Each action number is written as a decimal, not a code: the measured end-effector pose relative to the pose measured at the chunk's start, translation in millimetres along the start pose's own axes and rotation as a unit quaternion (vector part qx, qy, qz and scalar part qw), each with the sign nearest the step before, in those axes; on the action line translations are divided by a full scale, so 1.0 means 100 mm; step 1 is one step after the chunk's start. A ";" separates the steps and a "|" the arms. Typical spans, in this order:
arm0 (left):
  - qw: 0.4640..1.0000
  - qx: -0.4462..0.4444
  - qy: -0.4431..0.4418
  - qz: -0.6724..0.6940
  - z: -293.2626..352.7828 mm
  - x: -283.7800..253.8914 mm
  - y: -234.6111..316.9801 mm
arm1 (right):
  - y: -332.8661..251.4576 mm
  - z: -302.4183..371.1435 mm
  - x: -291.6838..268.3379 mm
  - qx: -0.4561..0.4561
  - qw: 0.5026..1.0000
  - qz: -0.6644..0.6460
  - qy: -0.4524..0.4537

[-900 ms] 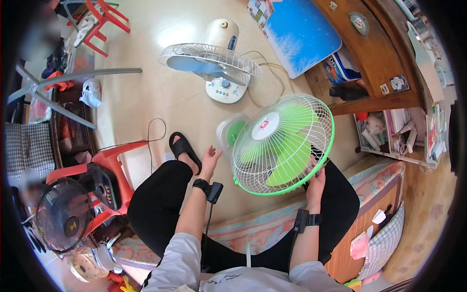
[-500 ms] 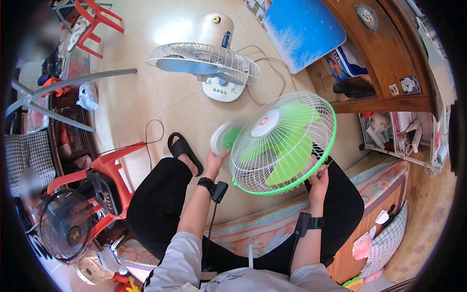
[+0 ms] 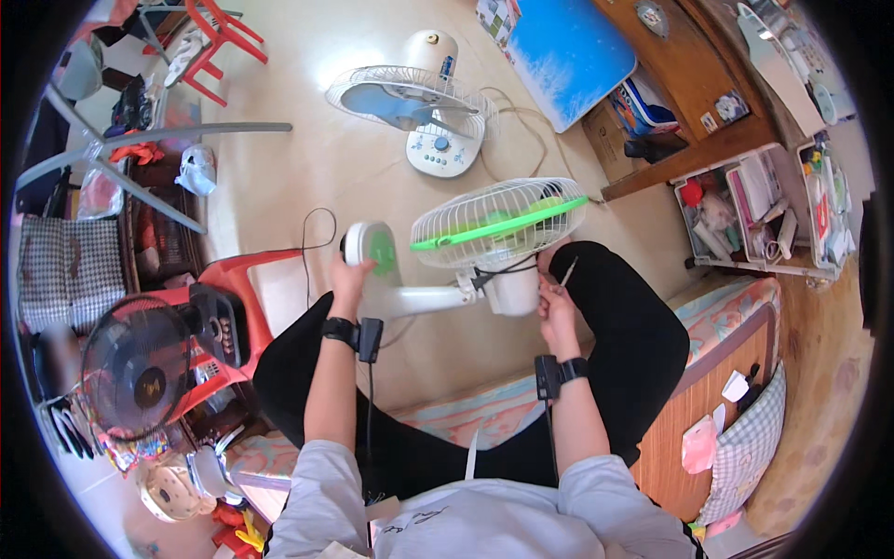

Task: The person is assembling or repairing a small white and green desktop electric fan while sitting on a bed.

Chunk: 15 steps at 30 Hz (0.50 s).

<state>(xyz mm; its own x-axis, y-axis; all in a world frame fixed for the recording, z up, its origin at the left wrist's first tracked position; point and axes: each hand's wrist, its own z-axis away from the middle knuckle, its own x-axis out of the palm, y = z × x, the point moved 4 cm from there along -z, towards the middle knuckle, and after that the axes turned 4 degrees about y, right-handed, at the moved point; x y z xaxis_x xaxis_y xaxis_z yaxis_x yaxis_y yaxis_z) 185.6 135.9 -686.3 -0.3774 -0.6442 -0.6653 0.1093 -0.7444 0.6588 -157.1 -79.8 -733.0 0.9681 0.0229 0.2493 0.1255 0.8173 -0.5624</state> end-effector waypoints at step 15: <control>0.902 0.286 0.225 -0.231 1.72 -1.60 1.80 | 1.54 0.56 0.14 0.367 0.890 -0.253 -0.096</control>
<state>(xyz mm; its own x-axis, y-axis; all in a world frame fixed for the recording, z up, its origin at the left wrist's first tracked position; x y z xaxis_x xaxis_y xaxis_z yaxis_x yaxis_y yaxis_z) 107.6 135.5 -401.0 0.1652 -0.3910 -0.9054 -0.5049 -0.8221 0.2629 -135.9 78.7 -772.3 0.7636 -0.4151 0.4946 0.2911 0.9050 0.3102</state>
